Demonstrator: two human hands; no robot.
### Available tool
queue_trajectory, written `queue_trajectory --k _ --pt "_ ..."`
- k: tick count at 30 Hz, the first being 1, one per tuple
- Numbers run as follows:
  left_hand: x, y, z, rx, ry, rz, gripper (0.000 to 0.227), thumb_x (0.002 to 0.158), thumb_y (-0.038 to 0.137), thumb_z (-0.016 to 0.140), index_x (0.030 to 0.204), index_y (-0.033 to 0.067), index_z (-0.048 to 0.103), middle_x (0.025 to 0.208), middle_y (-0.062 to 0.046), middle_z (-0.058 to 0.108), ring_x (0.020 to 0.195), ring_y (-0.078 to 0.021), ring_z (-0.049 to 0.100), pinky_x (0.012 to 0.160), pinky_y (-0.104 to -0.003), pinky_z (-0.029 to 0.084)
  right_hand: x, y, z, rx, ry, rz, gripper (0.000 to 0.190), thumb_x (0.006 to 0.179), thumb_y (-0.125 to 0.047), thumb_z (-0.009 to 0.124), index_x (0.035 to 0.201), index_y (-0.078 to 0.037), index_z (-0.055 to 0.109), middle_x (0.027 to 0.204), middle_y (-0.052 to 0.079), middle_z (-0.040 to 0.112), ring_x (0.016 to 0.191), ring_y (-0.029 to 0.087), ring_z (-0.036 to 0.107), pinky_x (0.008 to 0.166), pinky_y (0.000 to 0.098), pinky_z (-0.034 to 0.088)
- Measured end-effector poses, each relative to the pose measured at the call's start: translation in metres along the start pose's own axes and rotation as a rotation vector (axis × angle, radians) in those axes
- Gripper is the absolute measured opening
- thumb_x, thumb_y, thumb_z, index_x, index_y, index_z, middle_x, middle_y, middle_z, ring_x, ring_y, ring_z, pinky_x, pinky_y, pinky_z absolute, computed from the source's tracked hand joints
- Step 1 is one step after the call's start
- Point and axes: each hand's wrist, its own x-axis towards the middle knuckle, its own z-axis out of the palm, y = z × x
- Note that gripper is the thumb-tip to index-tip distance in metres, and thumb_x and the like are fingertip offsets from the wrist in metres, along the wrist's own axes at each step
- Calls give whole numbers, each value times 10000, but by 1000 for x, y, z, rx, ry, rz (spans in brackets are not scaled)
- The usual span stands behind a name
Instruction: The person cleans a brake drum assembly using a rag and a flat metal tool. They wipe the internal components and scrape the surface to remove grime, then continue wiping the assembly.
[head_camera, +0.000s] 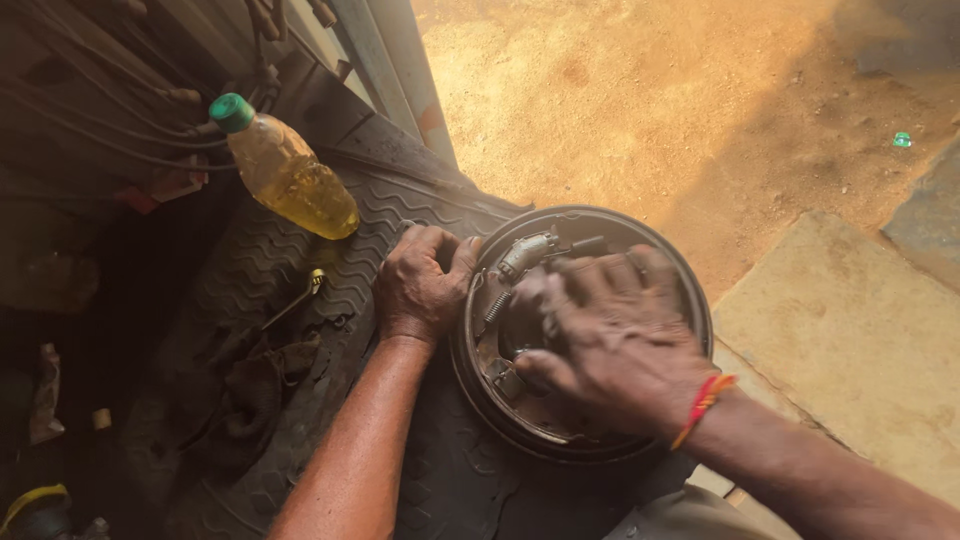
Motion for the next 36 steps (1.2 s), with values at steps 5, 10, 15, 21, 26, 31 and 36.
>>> queue_trajectory --k 5,10,15,21,26,31,36 --pt "28 15 -11 -332 -196 -190 366 918 417 675 978 65 754 983 -123 786 895 -263 747 785 -395 583 -6 -2 3 76 100 -96 577 923 -532 517 1326 -125 587 1122 91 540 1105 274 482 1019 538 233" --pt "43 59 11 -390 -411 9 470 944 407 576 1202 33 698 1168 -178 730 1070 -278 694 903 -403 547 -5 16 -9 -34 23 192 491 914 -521 509 1252 -183 618 1076 63 530 1057 236 468 970 520 254" --pt "55 67 17 -264 -503 98 437 938 443 596 1099 66 747 1113 -165 708 1042 -289 702 912 -417 549 1 11 1 -29 150 41 607 907 -560 535 1284 -90 613 1010 78 523 1021 254 472 941 487 265" --pt "42 71 16 -144 -443 134 440 878 513 668 1029 116 782 1048 -132 699 1016 -304 687 887 -435 535 -8 33 -7 -58 -44 79 455 917 -499 509 1194 -175 667 1019 65 513 1035 233 478 1017 559 176" --pt "47 71 13 -147 -444 113 492 850 554 705 1032 103 781 1048 -123 703 1022 -290 694 879 -422 540 -1 21 0 -184 17 35 453 948 -485 488 1109 -111 685 1008 75 532 1088 253 509 1061 606 117" --pt "48 69 16 -167 -506 15 511 842 550 715 1063 93 768 1062 -112 710 974 -249 725 838 -399 572 -15 40 -7 -75 199 -83 472 882 -427 527 1163 -100 720 930 69 563 980 245 532 1031 598 186" --pt "49 65 19 -277 -506 -42 553 804 544 754 1092 72 756 1031 -122 759 946 -214 752 821 -368 598 -8 20 -4 208 2 -100 200 961 -355 558 988 -291 745 883 20 586 913 200 544 919 474 341"
